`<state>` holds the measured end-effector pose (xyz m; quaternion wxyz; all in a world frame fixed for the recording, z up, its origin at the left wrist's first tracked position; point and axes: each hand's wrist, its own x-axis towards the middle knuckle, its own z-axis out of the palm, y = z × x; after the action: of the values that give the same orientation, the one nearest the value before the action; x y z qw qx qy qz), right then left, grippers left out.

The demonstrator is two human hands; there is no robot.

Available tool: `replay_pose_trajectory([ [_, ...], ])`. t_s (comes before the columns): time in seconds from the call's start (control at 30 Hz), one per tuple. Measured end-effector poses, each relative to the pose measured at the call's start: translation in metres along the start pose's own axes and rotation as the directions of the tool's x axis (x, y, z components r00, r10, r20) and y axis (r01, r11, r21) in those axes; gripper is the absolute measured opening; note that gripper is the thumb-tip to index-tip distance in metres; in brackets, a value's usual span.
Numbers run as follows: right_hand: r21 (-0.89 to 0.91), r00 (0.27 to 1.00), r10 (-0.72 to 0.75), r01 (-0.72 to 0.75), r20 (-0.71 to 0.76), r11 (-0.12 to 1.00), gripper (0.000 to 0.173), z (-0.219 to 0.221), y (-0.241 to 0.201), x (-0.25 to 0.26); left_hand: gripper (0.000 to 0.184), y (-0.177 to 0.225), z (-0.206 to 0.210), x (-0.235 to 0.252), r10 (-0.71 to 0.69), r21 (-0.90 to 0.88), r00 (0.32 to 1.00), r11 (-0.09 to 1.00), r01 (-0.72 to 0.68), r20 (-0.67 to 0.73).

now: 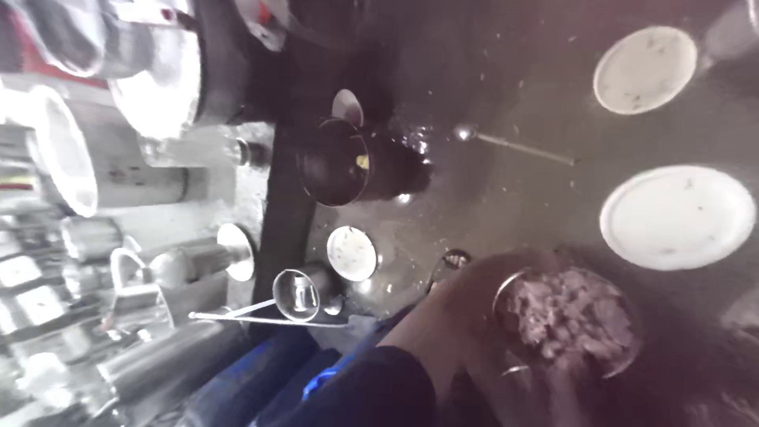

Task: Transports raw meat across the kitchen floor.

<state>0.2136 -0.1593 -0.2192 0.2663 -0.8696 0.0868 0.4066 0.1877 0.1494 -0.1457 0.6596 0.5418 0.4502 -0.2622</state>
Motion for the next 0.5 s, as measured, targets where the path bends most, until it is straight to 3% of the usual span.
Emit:
replay_pose_trajectory([
  [0.03,-0.095,0.995,-0.076,0.082,0.060,0.992,0.040,-0.002,-0.011,-0.019,0.043,-0.006,-0.011,0.005,-0.055,0.080,0.998,0.995,0.053,0.026],
  [0.07,-0.261,0.983,-0.172,0.182,0.059,0.948,0.038,-0.005,-0.012,-0.031,0.041,-0.022,-0.008,0.014,-0.014,0.136,0.999,0.991,0.010,0.032],
  [0.1,-0.423,0.960,-0.278,0.254,0.005,0.870,0.038,-0.008,0.000,-0.032,0.041,-0.055,0.007,0.033,0.171,0.155,0.985,0.973,-0.170,0.010],
  [0.13,-0.498,0.936,-0.348,0.278,-0.052,0.822,0.038,-0.011,0.010,-0.029,0.046,-0.078,0.020,0.050,0.271,0.160,0.962,0.950,-0.269,0.006],
  [0.2,-0.464,0.933,-0.318,0.211,-0.166,0.860,0.044,-0.023,0.015,-0.025,0.063,-0.093,0.039,0.077,0.241,0.242,0.970,0.942,-0.231,-0.014],
  [0.27,-0.493,0.918,-0.270,0.098,-0.291,0.865,0.048,-0.032,0.013,-0.020,0.071,-0.096,0.046,0.089,0.152,0.322,0.985,0.940,-0.117,-0.083],
  [0.37,-0.510,0.915,-0.045,-0.183,-0.402,0.841,0.065,-0.044,0.007,-0.002,0.075,-0.096,0.041,0.095,0.083,0.357,0.991,0.933,-0.040,-0.106],
  [0.43,-0.354,0.936,0.117,-0.239,-0.332,0.904,0.060,-0.050,0.009,0.019,0.076,-0.098,0.035,0.095,0.090,0.338,0.990,0.940,-0.049,-0.107],
  [0.5,-0.097,0.966,0.236,-0.246,-0.107,0.964,0.045,-0.058,0.007,0.032,0.075,-0.100,0.036,0.097,0.086,0.284,0.992,0.957,-0.057,-0.092],
])
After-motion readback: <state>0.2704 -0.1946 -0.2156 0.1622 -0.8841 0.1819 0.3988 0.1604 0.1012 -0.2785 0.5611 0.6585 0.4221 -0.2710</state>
